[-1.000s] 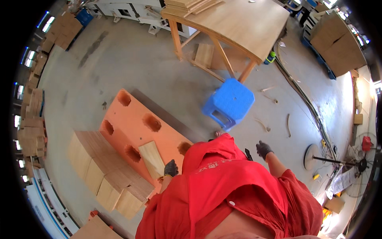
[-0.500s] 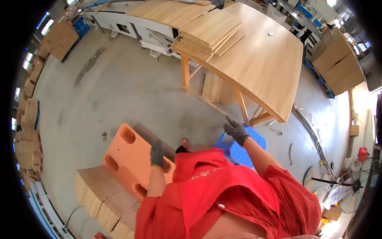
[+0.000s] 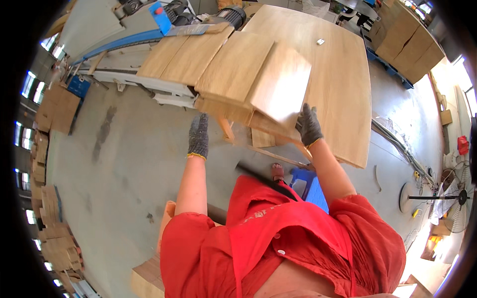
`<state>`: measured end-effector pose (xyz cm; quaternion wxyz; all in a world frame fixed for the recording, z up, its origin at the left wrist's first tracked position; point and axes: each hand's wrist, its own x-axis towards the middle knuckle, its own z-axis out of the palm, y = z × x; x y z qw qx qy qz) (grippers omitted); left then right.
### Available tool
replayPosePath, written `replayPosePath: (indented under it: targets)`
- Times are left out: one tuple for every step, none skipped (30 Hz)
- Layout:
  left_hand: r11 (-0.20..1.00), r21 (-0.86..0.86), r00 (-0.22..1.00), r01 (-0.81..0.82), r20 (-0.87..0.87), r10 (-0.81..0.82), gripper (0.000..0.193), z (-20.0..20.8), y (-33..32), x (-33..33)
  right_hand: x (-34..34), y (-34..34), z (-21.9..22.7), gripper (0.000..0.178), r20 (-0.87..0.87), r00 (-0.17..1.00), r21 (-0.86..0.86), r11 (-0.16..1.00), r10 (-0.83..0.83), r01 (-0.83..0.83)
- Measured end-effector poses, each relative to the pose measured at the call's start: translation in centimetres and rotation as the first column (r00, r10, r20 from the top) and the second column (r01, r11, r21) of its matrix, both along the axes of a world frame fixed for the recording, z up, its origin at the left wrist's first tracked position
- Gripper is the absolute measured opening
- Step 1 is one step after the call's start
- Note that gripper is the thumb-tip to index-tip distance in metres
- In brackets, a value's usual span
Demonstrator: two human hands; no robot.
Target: The person repeatedly picks up wooden planks from a table and stacks them onto a large orange pallet on the floor. They handle the planks one by one or in small groups, aligning them into neat piles. Another person briefly assists by handing over a plank.
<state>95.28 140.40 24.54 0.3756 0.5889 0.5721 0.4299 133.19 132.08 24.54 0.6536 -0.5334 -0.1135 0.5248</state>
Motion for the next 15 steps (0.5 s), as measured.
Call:
replayPosePath:
  targets:
    - [1.0, 0.009, 0.999, 0.001, 0.054, -0.001, 0.06, 0.0, 2.0, 1.5, 1.8, 1.9, 0.1, 0.098, -0.085, 0.996, -0.072, 0.996, 0.039, -0.045]
    - [1.0, 0.018, 0.994, 0.001, 0.111, -0.003, 0.061, 0.0, 3.7, 2.8, 2.8, 3.1, -0.1, 0.098, -0.113, 0.985, -0.066, 0.989, 0.128, -0.136]
    - [0.999, -0.011, 0.994, -0.034, 0.102, 0.035, 0.062, 0.1, 4.9, 3.5, 4.1, 4.0, -0.3, 0.097, -0.127, 0.976, -0.079, 0.979, 0.18, -0.19]
    - [0.996, -0.044, 0.993, -0.073, 0.094, 0.077, 0.063, 0.3, 5.5, 3.9, 5.2, 4.5, -0.4, 0.097, -0.14, 0.962, -0.095, 0.964, 0.234, -0.249]
    - [0.99, -0.077, 0.989, -0.115, 0.084, 0.121, 0.063, 0.6, 6.2, 4.1, 6.0, 4.9, -0.6, 0.098, -0.171, 0.963, -0.171, 0.956, 0.208, -0.237]
    - [0.981, -0.109, 0.983, -0.159, 0.072, 0.167, 0.064, 1.1, 6.8, 4.2, 6.6, 5.2, -0.7, 0.099, -0.129, 0.962, -0.146, 0.955, 0.241, -0.258]
    - [0.969, -0.139, 0.975, -0.205, 0.055, 0.214, 0.065, 1.6, 7.0, 4.0, 7.0, 5.2, -0.7, 0.099, -0.079, 0.967, -0.199, 0.947, 0.24, -0.252]
    - [0.954, -0.168, 0.966, -0.249, 0.031, 0.258, 0.065, 2.1, 7.4, 4.0, 7.3, 5.4, -0.7, 0.099, -0.046, 0.962, -0.21, 0.939, 0.268, -0.271]
    - [0.963, -0.039, 0.962, -0.266, -0.077, 0.263, 0.061, 2.7, 7.7, 3.8, 7.5, 5.6, -0.6, 0.098, -0.027, 0.957, -0.181, 0.94, 0.288, -0.288]
    - [0.957, -0.111, 0.963, -0.269, -0.018, 0.268, 0.06, 3.2, 8.3, 3.9, 7.6, 5.9, -0.4, 0.098, -0.048, 0.955, -0.243, 0.924, 0.292, -0.295]
    - [0.951, -0.15, 0.958, -0.272, 0.047, 0.281, 0.059, 3.6, 8.8, 3.9, 7.8, 6.3, -0.1, 0.097, -0.072, 0.946, -0.231, 0.917, 0.317, -0.325]
    - [0.952, -0.164, 0.953, -0.258, 0.116, 0.279, 0.059, 3.9, 9.5, 4.1, 7.9, 6.7, 0.2, 0.097, -0.091, 0.936, -0.218, 0.91, 0.341, -0.352]
    - [0.912, -0.325, 0.927, -0.249, 0.191, 0.322, 0.064, 4.2, 10.2, 4.1, 8.0, 7.1, 0.6, 0.096, -0.111, 0.943, -0.223, 0.916, 0.315, -0.332]
    - [0.896, -0.379, 0.928, -0.229, 0.192, 0.318, 0.065, 4.2, 10.8, 4.2, 8.0, 7.4, 1.1, 0.095, -0.129, 0.949, -0.228, 0.922, 0.289, -0.312]
    - [0.897, -0.392, 0.93, -0.206, 0.207, 0.304, 0.066, 4.4, 11.3, 4.2, 7.9, 7.6, 1.6, 0.094, -0.148, 0.958, -0.295, 0.913, 0.247, -0.281]
